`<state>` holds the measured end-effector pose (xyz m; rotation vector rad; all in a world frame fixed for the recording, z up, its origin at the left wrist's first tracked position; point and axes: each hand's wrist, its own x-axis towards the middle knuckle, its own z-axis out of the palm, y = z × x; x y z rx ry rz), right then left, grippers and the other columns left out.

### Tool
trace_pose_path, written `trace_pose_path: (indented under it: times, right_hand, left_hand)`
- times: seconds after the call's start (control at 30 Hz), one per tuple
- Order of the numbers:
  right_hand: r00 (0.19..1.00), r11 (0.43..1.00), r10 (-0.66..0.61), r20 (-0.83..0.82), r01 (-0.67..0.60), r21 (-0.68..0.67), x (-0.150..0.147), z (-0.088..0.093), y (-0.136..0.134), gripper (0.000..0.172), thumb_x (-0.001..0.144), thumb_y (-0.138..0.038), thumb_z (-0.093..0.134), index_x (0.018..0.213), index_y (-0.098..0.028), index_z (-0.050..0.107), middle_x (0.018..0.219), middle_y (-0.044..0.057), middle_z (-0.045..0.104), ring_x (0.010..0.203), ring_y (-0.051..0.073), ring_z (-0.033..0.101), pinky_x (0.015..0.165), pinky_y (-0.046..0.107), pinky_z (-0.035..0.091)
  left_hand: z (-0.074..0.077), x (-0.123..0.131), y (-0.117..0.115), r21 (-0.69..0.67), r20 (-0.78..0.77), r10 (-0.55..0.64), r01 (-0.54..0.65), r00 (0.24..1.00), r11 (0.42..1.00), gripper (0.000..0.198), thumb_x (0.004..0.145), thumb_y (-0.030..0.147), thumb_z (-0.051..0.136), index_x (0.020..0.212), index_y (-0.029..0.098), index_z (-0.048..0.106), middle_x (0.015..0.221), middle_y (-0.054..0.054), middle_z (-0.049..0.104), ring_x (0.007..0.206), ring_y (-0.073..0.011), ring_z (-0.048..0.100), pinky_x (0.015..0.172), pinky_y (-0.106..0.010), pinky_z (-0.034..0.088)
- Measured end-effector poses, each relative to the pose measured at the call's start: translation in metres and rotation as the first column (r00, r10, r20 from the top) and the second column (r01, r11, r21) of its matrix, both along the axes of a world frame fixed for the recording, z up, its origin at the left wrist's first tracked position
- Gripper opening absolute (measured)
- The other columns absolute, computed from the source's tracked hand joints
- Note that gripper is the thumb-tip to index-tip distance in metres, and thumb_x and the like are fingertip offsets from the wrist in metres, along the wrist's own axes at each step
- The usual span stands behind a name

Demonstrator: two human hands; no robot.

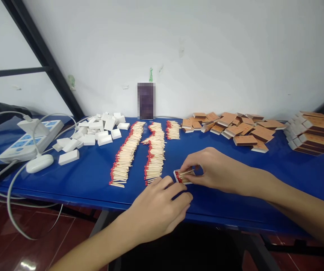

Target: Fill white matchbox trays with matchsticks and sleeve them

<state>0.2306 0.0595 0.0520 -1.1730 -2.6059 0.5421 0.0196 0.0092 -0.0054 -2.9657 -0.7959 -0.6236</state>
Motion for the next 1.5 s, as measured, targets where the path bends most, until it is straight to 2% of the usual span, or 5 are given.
trace_pose_path:
  times: [0.17, 0.57, 0.83, 1.13, 1.5]
  right_hand:
    - [0.999, 0.999, 0.028, 0.019, -0.029, 0.041, 0.003, -0.002, 0.003, 0.015, 0.088, -0.027, 0.063, 0.081, -0.020, 0.074, 0.077, 0.000, 0.073, 0.065, 0.012, 0.062, 0.061, 0.024, 0.043]
    - [0.995, 0.996, 0.088, -0.038, -0.089, -0.023, 0.006, -0.003, 0.008, 0.015, 0.087, -0.017, 0.058, 0.083, -0.021, 0.072, 0.084, 0.000, 0.074, 0.074, 0.013, 0.066, 0.067, 0.025, 0.046]
    - [0.997, 0.994, 0.079, -0.023, -0.077, 0.072, 0.013, 0.001, 0.013, 0.018, 0.089, -0.032, 0.060, 0.096, -0.021, 0.072, 0.097, 0.005, 0.072, 0.086, 0.019, 0.064, 0.074, 0.029, 0.046]
    - [0.998, 0.990, 0.067, 0.015, -0.065, -0.124, 0.014, 0.003, 0.019, 0.033, 0.092, -0.048, 0.056, 0.094, -0.022, 0.076, 0.084, 0.003, 0.073, 0.072, 0.016, 0.063, 0.062, 0.027, 0.045]
    - [0.998, 0.994, 0.064, 0.009, -0.063, -0.093, 0.013, -0.003, 0.023, 0.021, 0.092, -0.031, 0.056, 0.093, -0.021, 0.075, 0.083, 0.002, 0.074, 0.069, 0.014, 0.063, 0.061, 0.025, 0.044]
  left_hand:
    - [0.001, 0.000, 0.000, 0.003, 0.000, -0.004, 0.004, 1.000, 1.000, 0.017, 0.098, 0.020, 0.051, 0.111, 0.017, 0.061, 0.112, -0.006, 0.066, 0.097, -0.0225, 0.057, 0.087, -0.038, 0.052]
    - [0.002, 0.001, 0.001, -0.001, 0.001, 0.008, -0.008, 1.000, 1.000, 0.015, 0.099, 0.021, 0.050, 0.109, 0.017, 0.061, 0.112, -0.006, 0.066, 0.097, -0.0221, 0.057, 0.086, -0.038, 0.053]
    - [0.004, 0.000, -0.001, -0.004, -0.006, 0.028, -0.028, 1.000, 1.000, 0.015, 0.098, 0.021, 0.052, 0.109, 0.017, 0.061, 0.116, -0.006, 0.063, 0.097, -0.0219, 0.056, 0.088, -0.038, 0.053]
    - [0.002, 0.000, -0.002, 0.006, -0.003, 0.059, -0.059, 0.998, 0.998, 0.020, 0.097, 0.023, 0.053, 0.115, 0.019, 0.061, 0.122, -0.009, 0.058, 0.101, -0.0243, 0.056, 0.085, -0.040, 0.054]
    - [0.003, 0.001, -0.002, -0.009, -0.007, 0.051, -0.051, 0.999, 0.999, 0.020, 0.098, 0.023, 0.050, 0.114, 0.018, 0.061, 0.120, -0.010, 0.059, 0.106, -0.0252, 0.058, 0.091, -0.043, 0.054]
